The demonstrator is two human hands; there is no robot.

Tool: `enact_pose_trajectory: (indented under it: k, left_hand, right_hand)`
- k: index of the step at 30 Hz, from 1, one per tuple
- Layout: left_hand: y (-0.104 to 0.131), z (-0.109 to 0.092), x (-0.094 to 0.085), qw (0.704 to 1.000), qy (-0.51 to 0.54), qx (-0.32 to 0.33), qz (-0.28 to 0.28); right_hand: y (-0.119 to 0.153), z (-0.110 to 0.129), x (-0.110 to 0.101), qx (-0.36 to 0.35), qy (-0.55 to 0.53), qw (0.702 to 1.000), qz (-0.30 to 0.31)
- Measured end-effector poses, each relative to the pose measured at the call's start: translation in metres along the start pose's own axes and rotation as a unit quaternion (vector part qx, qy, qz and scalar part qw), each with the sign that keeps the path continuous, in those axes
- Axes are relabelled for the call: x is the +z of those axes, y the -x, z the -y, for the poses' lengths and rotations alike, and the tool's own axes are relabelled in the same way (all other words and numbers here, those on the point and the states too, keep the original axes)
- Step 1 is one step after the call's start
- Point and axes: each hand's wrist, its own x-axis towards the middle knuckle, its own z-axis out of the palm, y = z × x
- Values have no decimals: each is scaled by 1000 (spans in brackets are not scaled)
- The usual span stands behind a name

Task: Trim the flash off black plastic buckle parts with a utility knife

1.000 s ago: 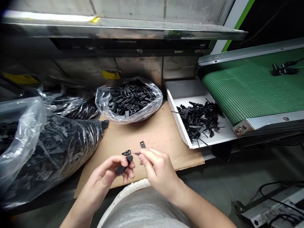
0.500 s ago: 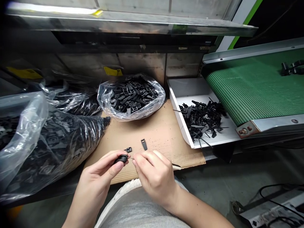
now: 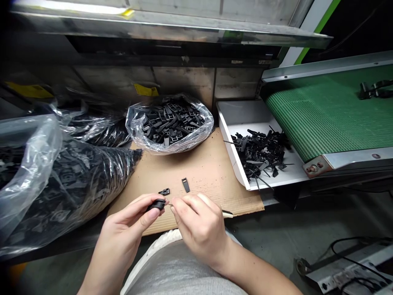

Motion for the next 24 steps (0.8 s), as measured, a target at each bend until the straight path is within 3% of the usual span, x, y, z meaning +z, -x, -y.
enact_pose_trajectory:
  k: [19, 22, 24]
  left_hand:
    - [-1, 1, 0, 999, -32, -6, -2]
    - [-3, -1, -1, 999, -40, 12, 11]
    - [-4, -2, -2, 998, -40, 30, 29]
  right_hand:
    - [-3, -2, 3, 31, -33, 999, 27]
    - [-9, -2, -2, 85, -94, 989, 76]
    - [-15, -1, -7, 135, -169, 967, 131]
